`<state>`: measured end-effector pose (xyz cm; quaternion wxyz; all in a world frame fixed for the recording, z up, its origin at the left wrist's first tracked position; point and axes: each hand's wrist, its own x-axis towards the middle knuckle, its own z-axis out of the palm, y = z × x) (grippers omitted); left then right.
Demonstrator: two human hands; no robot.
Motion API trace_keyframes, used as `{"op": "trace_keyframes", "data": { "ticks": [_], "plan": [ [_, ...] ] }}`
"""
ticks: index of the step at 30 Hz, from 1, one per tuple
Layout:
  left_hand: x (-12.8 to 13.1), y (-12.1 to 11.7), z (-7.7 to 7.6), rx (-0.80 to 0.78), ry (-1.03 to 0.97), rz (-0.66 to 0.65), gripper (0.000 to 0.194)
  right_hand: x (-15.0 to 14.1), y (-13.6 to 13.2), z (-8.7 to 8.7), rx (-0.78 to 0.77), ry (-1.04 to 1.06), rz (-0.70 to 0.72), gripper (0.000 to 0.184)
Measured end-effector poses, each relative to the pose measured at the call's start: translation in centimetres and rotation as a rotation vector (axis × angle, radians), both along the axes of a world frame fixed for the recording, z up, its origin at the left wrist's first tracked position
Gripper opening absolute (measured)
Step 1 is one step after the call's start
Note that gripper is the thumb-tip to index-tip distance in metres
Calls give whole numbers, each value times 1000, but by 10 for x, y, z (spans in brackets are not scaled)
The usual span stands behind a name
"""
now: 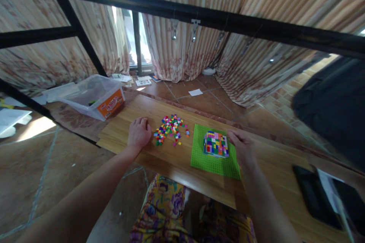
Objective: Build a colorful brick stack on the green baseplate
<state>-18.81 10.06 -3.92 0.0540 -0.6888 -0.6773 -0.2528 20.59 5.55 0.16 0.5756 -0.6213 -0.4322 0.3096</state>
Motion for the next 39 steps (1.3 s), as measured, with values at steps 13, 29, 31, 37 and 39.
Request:
{"op": "trace_keyframes", "data": {
  "ticks": [13,29,31,37,39],
  "plan": [
    [3,-1,-2,-39,-36,9,28,-118,-13,19,81,-669,334,24],
    [3,-3,-1,-28,-35,11,29,-149,7,-25,-104,-995,221,16],
    [2,-2,-2,-26,-29,6,29,-149,5,-22,-96,-979,242,18],
    [2,-2,-2,-28,-29,17,27,-147,-14,-4,34,-747,296,21],
    [2,-2,-1,-26,-27,15,27,-144,-23,3,69,-636,297,20]
  ]
}}
